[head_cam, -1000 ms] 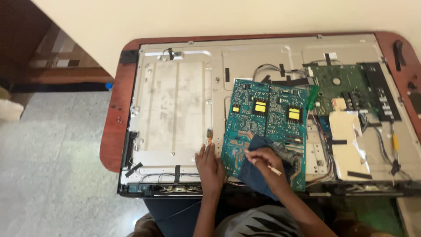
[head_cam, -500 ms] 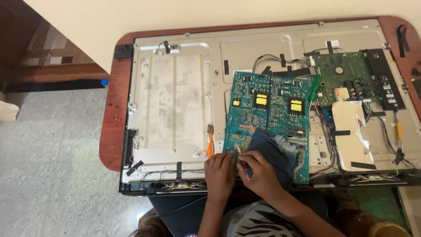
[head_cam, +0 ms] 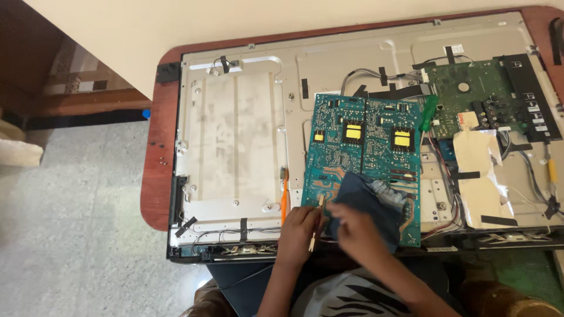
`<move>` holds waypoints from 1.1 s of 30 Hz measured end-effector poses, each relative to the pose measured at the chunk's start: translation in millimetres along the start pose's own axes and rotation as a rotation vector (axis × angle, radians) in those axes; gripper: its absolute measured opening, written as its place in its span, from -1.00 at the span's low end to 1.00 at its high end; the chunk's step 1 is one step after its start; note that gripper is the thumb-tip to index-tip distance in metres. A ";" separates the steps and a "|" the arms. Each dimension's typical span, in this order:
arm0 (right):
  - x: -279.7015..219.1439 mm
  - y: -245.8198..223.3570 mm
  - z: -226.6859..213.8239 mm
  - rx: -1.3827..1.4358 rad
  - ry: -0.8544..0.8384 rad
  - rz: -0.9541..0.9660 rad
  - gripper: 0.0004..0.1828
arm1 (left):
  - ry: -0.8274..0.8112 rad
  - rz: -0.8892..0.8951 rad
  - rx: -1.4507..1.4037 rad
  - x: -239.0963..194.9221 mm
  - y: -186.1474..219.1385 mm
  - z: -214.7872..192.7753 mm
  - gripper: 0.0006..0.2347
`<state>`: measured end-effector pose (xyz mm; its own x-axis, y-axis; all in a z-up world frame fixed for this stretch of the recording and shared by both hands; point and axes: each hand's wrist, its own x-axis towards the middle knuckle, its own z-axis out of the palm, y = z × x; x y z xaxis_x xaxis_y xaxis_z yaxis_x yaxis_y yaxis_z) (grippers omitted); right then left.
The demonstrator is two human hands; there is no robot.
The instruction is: The person cleans a green circuit board placed on a table using a cloth and a small orange brush. They wipe the board surface and brush between components, occasionally adjusting the board's position.
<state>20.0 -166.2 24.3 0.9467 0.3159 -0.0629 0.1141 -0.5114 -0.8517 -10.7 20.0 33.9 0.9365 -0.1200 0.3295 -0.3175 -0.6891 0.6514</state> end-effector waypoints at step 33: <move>94.0 16.6 0.2 -0.587 0.184 -0.247 -0.47 | -0.220 -0.090 -0.263 46.6 -29.4 -22.5 -0.80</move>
<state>110.9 -144.8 4.1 0.9018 0.3645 0.2322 0.4302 -0.8087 -0.4012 38.9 50.8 45.5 0.9630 -0.2381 0.1264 -0.2331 -0.5001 0.8340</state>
